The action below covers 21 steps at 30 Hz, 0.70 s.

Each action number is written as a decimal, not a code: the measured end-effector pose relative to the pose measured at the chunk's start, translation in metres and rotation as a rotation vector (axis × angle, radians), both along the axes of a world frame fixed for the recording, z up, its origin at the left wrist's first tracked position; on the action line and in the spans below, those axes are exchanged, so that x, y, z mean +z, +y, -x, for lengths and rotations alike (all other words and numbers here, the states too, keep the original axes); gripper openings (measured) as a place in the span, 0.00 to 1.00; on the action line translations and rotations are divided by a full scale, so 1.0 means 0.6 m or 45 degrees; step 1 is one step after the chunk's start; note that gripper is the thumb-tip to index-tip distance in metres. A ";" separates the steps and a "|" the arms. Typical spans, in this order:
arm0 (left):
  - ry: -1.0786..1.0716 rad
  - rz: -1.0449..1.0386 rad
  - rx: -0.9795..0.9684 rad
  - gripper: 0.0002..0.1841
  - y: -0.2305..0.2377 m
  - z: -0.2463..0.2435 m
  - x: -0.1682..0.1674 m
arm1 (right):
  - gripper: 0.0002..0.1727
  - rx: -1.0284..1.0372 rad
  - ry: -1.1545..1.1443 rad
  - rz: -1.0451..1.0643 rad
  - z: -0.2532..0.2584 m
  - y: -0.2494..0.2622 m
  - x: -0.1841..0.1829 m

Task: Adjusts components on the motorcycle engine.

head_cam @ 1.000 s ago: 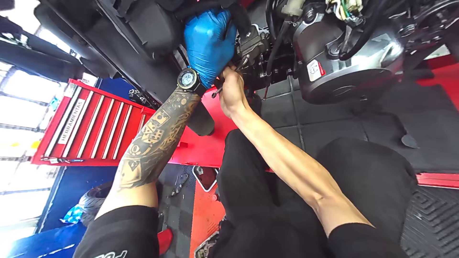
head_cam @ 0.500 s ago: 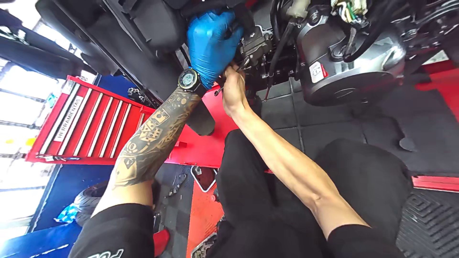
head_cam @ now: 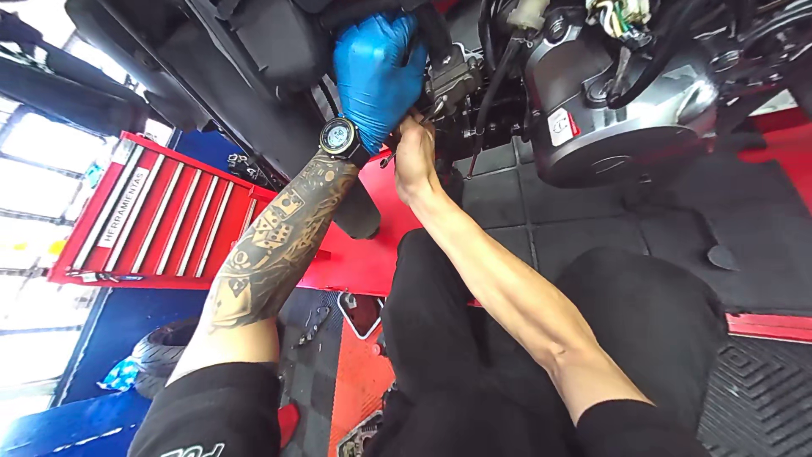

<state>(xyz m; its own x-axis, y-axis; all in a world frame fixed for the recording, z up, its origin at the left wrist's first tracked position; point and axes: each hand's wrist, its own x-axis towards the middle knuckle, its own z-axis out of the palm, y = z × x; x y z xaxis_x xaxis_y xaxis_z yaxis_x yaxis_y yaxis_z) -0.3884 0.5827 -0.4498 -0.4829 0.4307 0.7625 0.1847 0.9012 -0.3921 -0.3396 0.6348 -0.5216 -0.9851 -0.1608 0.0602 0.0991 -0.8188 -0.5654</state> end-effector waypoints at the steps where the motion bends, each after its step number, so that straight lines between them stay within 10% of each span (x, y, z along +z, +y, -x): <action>1: -0.002 0.024 -0.004 0.10 -0.001 -0.001 0.000 | 0.18 -0.007 -0.003 -0.010 -0.001 0.000 -0.001; 21: -0.039 0.077 0.029 0.11 0.000 -0.007 0.004 | 0.18 0.023 -0.041 -0.067 0.003 0.000 -0.001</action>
